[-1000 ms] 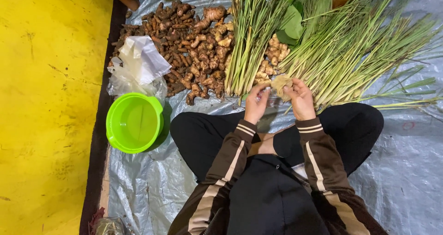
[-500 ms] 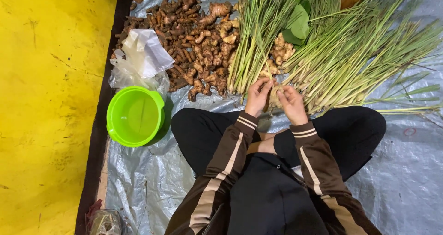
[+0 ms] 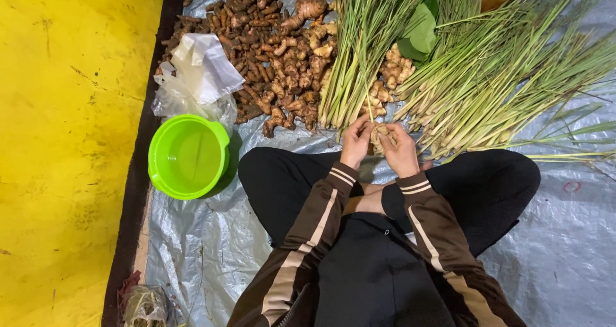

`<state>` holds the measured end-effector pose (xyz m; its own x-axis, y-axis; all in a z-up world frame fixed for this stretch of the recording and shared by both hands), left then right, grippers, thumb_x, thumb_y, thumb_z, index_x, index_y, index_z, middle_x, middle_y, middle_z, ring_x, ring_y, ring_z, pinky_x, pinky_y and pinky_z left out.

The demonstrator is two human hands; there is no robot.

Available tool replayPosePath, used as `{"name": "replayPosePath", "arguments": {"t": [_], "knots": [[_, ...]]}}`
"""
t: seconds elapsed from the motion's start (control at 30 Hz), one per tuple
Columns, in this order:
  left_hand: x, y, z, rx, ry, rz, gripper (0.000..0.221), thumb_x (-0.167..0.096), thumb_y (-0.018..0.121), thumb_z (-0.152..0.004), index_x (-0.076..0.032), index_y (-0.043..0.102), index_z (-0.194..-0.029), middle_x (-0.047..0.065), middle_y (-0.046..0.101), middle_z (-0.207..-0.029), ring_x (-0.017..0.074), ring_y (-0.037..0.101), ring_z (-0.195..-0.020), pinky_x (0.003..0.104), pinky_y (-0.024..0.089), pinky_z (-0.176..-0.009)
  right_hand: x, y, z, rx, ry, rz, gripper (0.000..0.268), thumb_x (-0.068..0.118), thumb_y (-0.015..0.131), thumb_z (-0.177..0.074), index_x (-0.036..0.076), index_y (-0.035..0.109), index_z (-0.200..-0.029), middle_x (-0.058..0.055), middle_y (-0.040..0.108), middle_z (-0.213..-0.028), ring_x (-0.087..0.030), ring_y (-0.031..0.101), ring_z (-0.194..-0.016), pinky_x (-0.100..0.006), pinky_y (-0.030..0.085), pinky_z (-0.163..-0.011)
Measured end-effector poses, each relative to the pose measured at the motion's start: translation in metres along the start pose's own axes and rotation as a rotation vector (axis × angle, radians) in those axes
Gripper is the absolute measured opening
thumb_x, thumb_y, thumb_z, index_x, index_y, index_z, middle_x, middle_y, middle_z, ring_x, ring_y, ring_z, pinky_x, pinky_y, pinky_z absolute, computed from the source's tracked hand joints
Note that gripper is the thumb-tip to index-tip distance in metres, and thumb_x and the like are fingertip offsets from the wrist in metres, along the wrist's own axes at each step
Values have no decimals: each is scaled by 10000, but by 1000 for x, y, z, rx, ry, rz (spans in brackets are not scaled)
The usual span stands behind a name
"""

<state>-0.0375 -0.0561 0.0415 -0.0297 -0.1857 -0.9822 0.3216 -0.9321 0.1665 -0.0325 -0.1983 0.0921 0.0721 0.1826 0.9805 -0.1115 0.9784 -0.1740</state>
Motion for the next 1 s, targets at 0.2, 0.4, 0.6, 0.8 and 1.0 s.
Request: {"name": "replayPosePath", "arguments": {"t": [0.2,0.4,0.6,0.8,1.0], "knots": [[-7,-7,-13,11,-2,-68,310,-49,702,-972,-60,704,-1281,69,771,-936,86,661,-869,275,555,-821,-13,6,-3,-8,-29,291,254,279,781,-945,168,705,-1160,-149,732,-840,-363,726,-898,-458,552,-781],[23,-46,-52,-60,33,-342,257,-112,816,-883,-98,770,-1135,70,783,-904,131,706,-828,282,562,-743,-25,-54,-23,-204,-28,50,279,195,749,-1029,89,646,-1265,-82,683,-867,-137,645,-791,-285,528,-679],[51,-76,-89,-75,-30,-743,224,-141,760,-938,-136,754,-1162,59,752,-1039,236,739,-928,345,614,-799,-48,-119,-53,-306,-136,-30,166,-2,666,-1058,41,653,-1218,-58,663,-845,-96,616,-728,-222,498,-626],[37,-65,-93,-89,105,-927,365,-210,704,-982,-130,600,-1322,111,579,-1248,367,611,-1186,500,515,-1017,-126,-153,-69,-426,-94,-337,110,70,572,-1111,41,611,-1209,-99,703,-1009,-146,721,-907,-279,617,-787],[40,14,-66,115,504,-838,197,-157,685,-933,-110,672,-1123,139,691,-968,358,677,-985,433,544,-902,-124,-144,-70,-497,-4,-551,168,183,525,-1114,68,637,-1165,-101,736,-1059,-169,762,-955,-332,667,-830]]}}
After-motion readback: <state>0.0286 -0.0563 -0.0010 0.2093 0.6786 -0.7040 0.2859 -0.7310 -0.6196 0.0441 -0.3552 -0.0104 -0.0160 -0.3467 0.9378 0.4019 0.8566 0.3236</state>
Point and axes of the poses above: each hand's wrist, its own z-axis away from the middle knuckle, its own y-axis out of the palm, x = y × z, the point moved 3 cm from there along -z, towards the middle knuckle
